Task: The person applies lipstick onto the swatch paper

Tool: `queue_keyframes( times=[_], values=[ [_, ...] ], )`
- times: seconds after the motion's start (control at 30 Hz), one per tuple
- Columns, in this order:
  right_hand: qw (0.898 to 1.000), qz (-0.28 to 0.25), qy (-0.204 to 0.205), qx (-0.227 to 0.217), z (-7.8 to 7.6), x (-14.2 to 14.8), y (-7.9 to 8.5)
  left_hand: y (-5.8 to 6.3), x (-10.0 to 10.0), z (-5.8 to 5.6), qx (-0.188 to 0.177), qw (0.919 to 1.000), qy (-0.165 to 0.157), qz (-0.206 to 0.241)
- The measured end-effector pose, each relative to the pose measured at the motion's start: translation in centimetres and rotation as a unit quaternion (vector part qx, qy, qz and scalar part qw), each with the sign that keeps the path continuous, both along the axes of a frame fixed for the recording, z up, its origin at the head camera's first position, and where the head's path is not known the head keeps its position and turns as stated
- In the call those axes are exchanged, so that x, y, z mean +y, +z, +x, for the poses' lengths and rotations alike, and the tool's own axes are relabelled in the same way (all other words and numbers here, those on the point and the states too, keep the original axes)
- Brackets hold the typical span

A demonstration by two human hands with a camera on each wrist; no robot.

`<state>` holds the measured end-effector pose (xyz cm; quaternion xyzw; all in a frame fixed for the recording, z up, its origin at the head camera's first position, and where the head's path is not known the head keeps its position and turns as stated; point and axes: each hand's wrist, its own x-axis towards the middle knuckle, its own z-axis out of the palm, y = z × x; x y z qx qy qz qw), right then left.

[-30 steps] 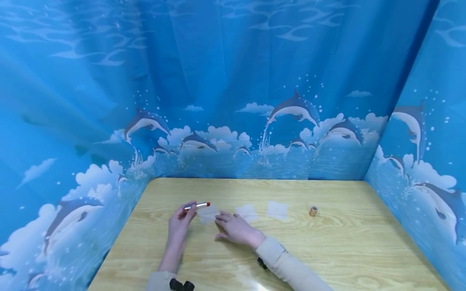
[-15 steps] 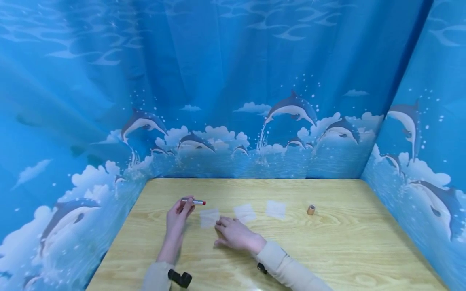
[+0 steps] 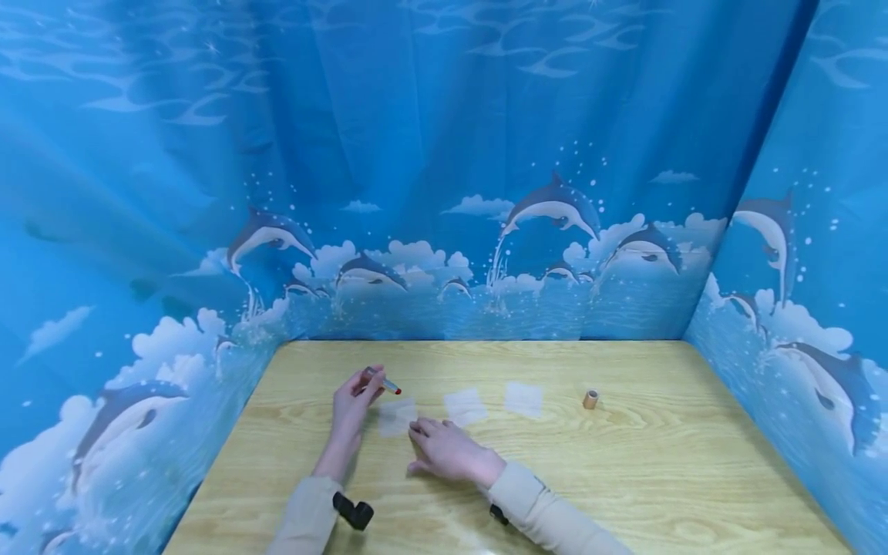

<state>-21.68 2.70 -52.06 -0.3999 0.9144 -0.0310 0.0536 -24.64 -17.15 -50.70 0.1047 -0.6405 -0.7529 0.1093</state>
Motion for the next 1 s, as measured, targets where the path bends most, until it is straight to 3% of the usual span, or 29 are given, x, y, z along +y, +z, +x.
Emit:
queue_keyframes(
  times=[0.4, 0.6, 1.0],
  values=[
    [0.999, 0.005, -0.016, -0.047, 0.7, -0.1, 0.3, -1.4, 1.0, -0.3, -0.032, 0.9987, -0.009, -0.039],
    [0.997, 0.002, -0.029, -0.067, 0.9, -0.2, 0.4, -1.8, 1.0, -0.5, -0.019, 0.9982, -0.012, -0.055],
    [0.998, 0.007, -0.025, -0.054, 1.4, -0.3, 0.5, -2.3, 1.4, -0.5, -0.016, 0.9952, -0.017, -0.095]
  ],
)
